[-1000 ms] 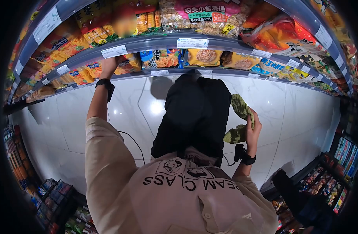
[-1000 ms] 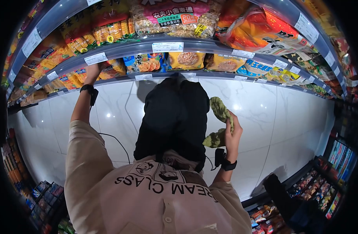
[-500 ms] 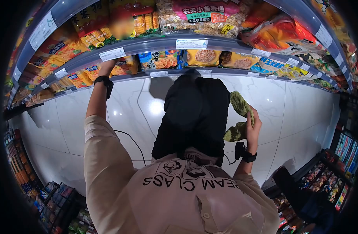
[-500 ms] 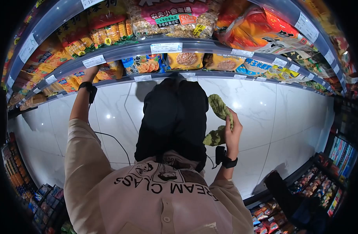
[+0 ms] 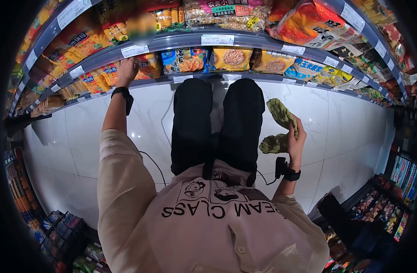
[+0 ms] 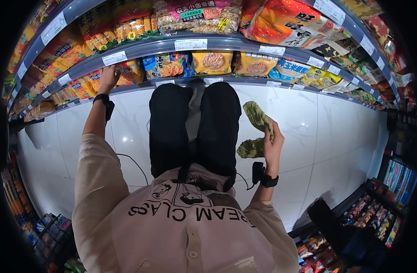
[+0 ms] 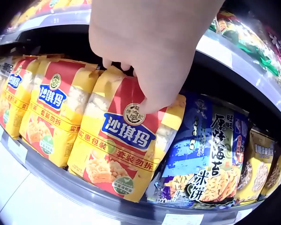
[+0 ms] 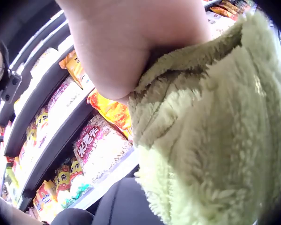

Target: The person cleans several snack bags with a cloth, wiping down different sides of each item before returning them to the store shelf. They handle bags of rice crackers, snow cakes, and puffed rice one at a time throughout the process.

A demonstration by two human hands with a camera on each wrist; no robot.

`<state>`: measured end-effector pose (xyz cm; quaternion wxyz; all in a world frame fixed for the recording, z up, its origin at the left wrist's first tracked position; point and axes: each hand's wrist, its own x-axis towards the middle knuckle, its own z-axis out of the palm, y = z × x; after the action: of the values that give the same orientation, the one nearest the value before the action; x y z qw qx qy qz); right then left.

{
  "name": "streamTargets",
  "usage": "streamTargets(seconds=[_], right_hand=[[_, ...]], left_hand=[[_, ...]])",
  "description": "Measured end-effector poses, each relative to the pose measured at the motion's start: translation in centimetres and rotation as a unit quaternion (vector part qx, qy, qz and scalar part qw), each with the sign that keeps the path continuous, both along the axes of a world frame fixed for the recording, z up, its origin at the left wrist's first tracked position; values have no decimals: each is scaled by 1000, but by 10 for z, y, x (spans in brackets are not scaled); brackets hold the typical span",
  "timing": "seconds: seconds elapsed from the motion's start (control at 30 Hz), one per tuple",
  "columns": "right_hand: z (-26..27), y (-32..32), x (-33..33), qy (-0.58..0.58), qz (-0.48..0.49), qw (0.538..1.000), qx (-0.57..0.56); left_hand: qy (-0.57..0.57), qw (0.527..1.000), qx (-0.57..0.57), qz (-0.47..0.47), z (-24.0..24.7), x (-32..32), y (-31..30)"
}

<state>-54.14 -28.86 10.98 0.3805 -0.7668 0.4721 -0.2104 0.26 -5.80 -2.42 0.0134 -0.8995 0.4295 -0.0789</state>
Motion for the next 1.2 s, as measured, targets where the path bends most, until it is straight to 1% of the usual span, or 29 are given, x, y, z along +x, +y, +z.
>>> streamTargets(seconds=[0.1, 0.13, 0.2, 0.27, 0.3, 0.33, 0.37, 0.4, 0.43, 0.47, 0.5, 0.53, 0.57, 0.63, 0.67, 0.7, 0.73, 0.8, 0.87, 0.9, 0.93, 0.97, 1.0, 1.03, 1.07, 1.1, 1.13, 1.17, 1.2], right_hand=[[1, -10, -3, 13, -2, 1000, -21], [-2, -12, -8, 28, -19, 999, -16], [-12, -11, -24, 21, -52, 998, 1], [-27, -5, -43, 57, -57, 997, -16], [-28, -6, -53, 106, -40, 993, 32], [-29, -14, -64, 124, 11, 990, 60], [-34, -31, -72, 126, 35, 988, 76], [-36, -44, -81, 134, 61, 985, 96], [-24, -65, -73, 164, 93, 974, 127], [-7, -83, -53, 185, 88, 964, 170], [-4, -105, -38, 227, 123, 954, 154], [-10, -130, -25, 266, 188, 938, 119], [-19, -151, -9, 300, 255, 919, 37], [-33, -180, 37, 392, 293, 871, -47], [-46, -189, 54, 365, 314, 872, -88], [-47, -187, 80, 379, 296, 873, -83], [-55, -183, 97, 352, 298, 879, -119], [-90, -169, 106, 281, 293, 904, -135], [-108, -124, 103, 269, 281, 921, -15], [-121, -91, 96, 311, 264, 910, 68], [-157, -55, 73, 296, 280, 904, 132], [-211, -17, 43, 363, 321, 850, 206], [-310, 24, -16, 325, 555, 756, 122], [-239, 80, -12, 266, 691, 665, 100], [-182, 113, -7, 357, 624, 674, 171], [-166, 134, -15, 404, 590, 653, 250], [-177, 160, -42, 461, 454, 691, 322], [-191, 180, -71, 397, 495, 716, 290], [-208, 205, -102, 328, 533, 735, 262]], left_hand=[[-13, 1000, -16, -18, -6, 1, 2], [34, 999, 6, 21, -3, 2, -3], [88, 995, -33, -15, -7, 9, -5], [59, 990, -89, -91, -27, 23, -5], [122, 989, -68, -40, -46, 36, 3], [155, 987, -35, 9, -58, 45, 14], [140, 983, -111, -33, -52, 40, 17], [74, 982, -151, -84, -48, 36, 14], [86, 988, -115, -51, -48, 36, 16], [101, 992, -75, -13, -49, 36, 18], [104, 992, -74, -17, -50, 38, 16], [149, 986, -67, 26, -48, 38, 17], [193, 977, -61, 71, -45, 37, 17], [185, 979, -55, 63, -21, 27, 7], [178, 982, -41, 56, -9, 17, 9], [113, 991, -2, 66, -1, 5, 16], [113, 990, -62, 50, 13, -13, 21], [32, 980, -193, -30, 37, -56, 40], [149, 977, -143, 42, 10, -80, 105], [254, 953, -99, 130, -4, -97, 138], [304, 936, -113, 137, -58, -107, 191], [428, 869, -90, 231, -94, -128, 232], [522, 804, -23, 283, -114, -155, 264], [634, 697, 65, 329, -81, -185, 261], [701, 624, 60, 341, -85, -217, 282], [767, 546, 22, 336, -106, -249, 317], [802, 508, 60, 309, -147, -280, 365], [810, 504, 122, 273, -120, -298, 366], [811, 506, 116, 271, -121, -310, 362]])
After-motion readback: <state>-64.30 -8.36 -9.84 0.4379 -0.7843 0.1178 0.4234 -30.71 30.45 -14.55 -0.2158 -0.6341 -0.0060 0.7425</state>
